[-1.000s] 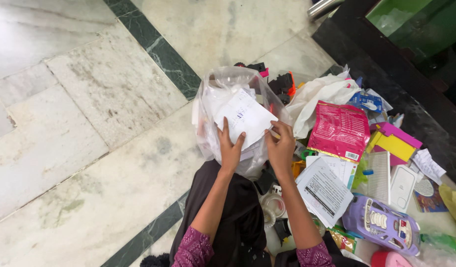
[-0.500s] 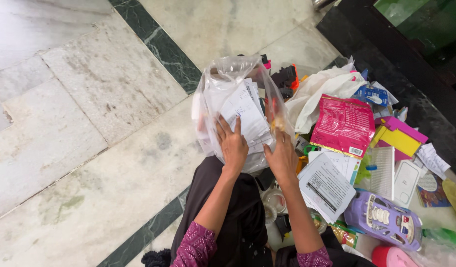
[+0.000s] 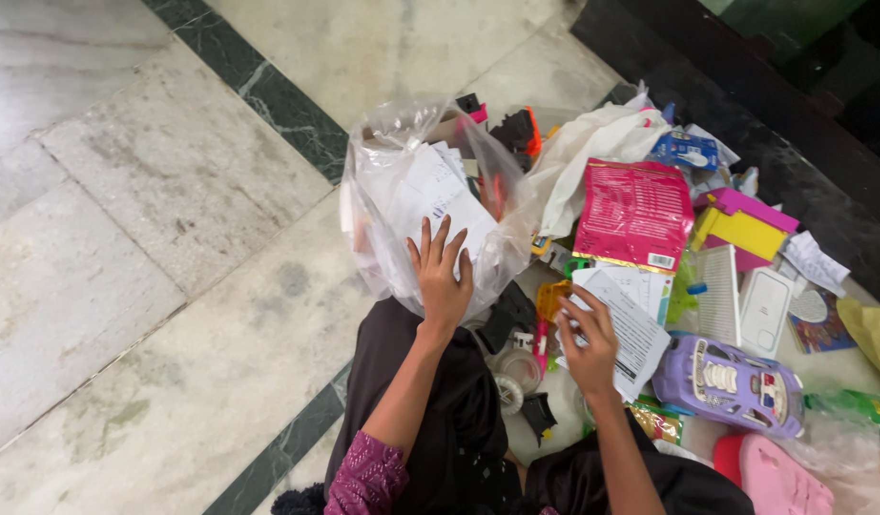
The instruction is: The person sits on the floor and sorts through a pile of paper items, including printed sheets, booklets, and cards. They pick up each item, briefly flip through or inspect it, and place it into a plastic bag.
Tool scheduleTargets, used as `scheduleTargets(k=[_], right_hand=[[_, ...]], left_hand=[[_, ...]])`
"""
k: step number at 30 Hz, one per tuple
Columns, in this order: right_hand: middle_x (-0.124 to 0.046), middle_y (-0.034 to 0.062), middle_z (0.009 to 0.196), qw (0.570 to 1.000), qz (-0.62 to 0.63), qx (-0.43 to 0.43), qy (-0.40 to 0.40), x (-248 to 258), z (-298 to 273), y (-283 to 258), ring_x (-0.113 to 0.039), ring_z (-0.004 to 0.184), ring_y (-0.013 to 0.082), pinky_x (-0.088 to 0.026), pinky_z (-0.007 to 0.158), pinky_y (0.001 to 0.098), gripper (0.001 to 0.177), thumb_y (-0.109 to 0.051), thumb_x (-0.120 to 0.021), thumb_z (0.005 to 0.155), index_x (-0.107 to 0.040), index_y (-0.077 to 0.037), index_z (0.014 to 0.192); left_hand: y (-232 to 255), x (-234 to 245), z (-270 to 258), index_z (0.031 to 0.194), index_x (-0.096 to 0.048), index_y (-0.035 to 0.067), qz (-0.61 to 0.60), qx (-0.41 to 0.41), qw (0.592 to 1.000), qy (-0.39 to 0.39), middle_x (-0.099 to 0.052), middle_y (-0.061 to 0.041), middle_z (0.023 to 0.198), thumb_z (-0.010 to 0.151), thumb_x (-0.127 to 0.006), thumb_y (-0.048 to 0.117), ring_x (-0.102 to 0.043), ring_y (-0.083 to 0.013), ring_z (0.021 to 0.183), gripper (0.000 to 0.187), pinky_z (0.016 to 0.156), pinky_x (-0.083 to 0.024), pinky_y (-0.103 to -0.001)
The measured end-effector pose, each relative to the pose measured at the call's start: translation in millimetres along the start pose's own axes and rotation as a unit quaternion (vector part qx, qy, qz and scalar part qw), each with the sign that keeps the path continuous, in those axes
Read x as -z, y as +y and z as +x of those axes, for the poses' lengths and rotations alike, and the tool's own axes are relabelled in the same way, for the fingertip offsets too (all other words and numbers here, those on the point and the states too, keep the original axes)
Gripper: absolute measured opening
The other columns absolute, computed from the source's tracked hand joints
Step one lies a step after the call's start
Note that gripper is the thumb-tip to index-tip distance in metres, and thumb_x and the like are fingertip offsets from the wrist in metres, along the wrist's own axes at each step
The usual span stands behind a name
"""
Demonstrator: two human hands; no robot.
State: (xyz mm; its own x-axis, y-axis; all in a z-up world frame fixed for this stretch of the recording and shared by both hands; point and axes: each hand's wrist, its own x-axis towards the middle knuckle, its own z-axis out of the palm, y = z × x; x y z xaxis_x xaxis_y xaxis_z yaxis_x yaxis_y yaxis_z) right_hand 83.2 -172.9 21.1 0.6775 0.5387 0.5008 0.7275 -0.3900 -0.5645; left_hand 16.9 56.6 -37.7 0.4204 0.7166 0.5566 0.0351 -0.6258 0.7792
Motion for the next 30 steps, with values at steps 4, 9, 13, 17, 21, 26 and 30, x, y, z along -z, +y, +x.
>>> scheduleTargets(k=[4,9,13,17,21,26,30], right_hand=[[-0.064,0.0104,0.138,0.998,-0.043,-0.037,0.034,59,-33,36,-0.069,0.093,0.0145,-0.058,0.069,0.0256,0.024,-0.004,-0.072,0.094,-0.074,-0.005,0.118],[-0.063,0.0091,0.137,0.985,-0.076,-0.127,0.085,111,-75,77,-0.069,0.092,0.0153,-0.056,0.066,0.0265,0.022,-0.005,-0.069,0.096,-0.074,-0.005,0.117],[-0.064,0.0082,0.135,0.978,-0.060,-0.161,0.118,125,-96,106,-0.069,0.090,0.0162,-0.055,0.068,0.0273,0.022,-0.006,-0.070,0.096,-0.074,-0.006,0.118],[-0.066,0.0078,0.133,0.976,-0.044,-0.174,0.122,124,-97,130,-0.070,0.091,0.0163,-0.056,0.069,0.0273,0.022,-0.007,-0.070,0.095,-0.074,-0.005,0.116],[-0.067,0.0079,0.130,0.976,-0.031,-0.196,0.084,120,-98,152,-0.071,0.090,0.0172,-0.057,0.069,0.0295,0.024,-0.007,-0.071,0.091,-0.074,-0.006,0.116],[-0.070,0.0118,0.123,0.960,-0.042,-0.258,0.096,108,-108,186,-0.070,0.098,0.0224,-0.057,0.075,0.0315,0.029,-0.008,-0.075,0.087,-0.075,-0.006,0.117],[-0.069,0.0180,0.118,0.943,-0.013,-0.313,0.109,98,-121,208,-0.069,0.102,0.0222,-0.054,0.084,0.0322,0.037,-0.008,-0.077,0.087,-0.071,0.000,0.122]], left_hand=[[26,8,-10,0.128,-0.070,0.009,-0.045,-0.037,0.997,0.047,-0.063,-0.009,0.144,0.096,-0.060,-0.004,-0.042,-0.0350,0.151,0.037,0.130,-0.020,-0.058],[60,6,-32,0.120,-0.072,0.008,-0.067,-0.163,0.981,0.077,-0.070,-0.006,0.128,0.087,-0.059,-0.010,-0.052,-0.0344,0.137,0.040,0.126,-0.025,-0.054],[84,-10,-60,0.115,-0.072,0.005,-0.138,-0.203,0.969,-0.020,-0.071,-0.008,0.121,0.080,-0.061,-0.011,-0.061,-0.0329,0.124,0.040,0.119,-0.037,-0.051],[98,-39,-89,0.113,-0.071,0.003,-0.201,-0.139,0.963,-0.114,-0.069,-0.011,0.114,0.081,-0.063,-0.012,-0.064,-0.0339,0.112,0.036,0.101,-0.050,-0.044],[91,-63,-106,0.115,-0.070,0.001,-0.183,-0.072,0.965,-0.171,-0.071,-0.013,0.113,0.082,-0.064,-0.010,-0.064,-0.0314,0.101,0.035,0.087,-0.052,-0.041],[69,-83,-117,0.116,-0.070,0.002,-0.190,0.022,0.959,-0.210,-0.071,-0.014,0.111,0.091,-0.062,-0.005,-0.066,-0.0291,0.098,0.027,0.078,-0.056,-0.035],[54,-99,-124,0.119,-0.072,0.004,-0.189,0.101,0.942,-0.260,-0.072,-0.013,0.105,0.093,-0.063,0.002,-0.071,-0.0247,0.090,0.027,0.079,-0.057,-0.034]])
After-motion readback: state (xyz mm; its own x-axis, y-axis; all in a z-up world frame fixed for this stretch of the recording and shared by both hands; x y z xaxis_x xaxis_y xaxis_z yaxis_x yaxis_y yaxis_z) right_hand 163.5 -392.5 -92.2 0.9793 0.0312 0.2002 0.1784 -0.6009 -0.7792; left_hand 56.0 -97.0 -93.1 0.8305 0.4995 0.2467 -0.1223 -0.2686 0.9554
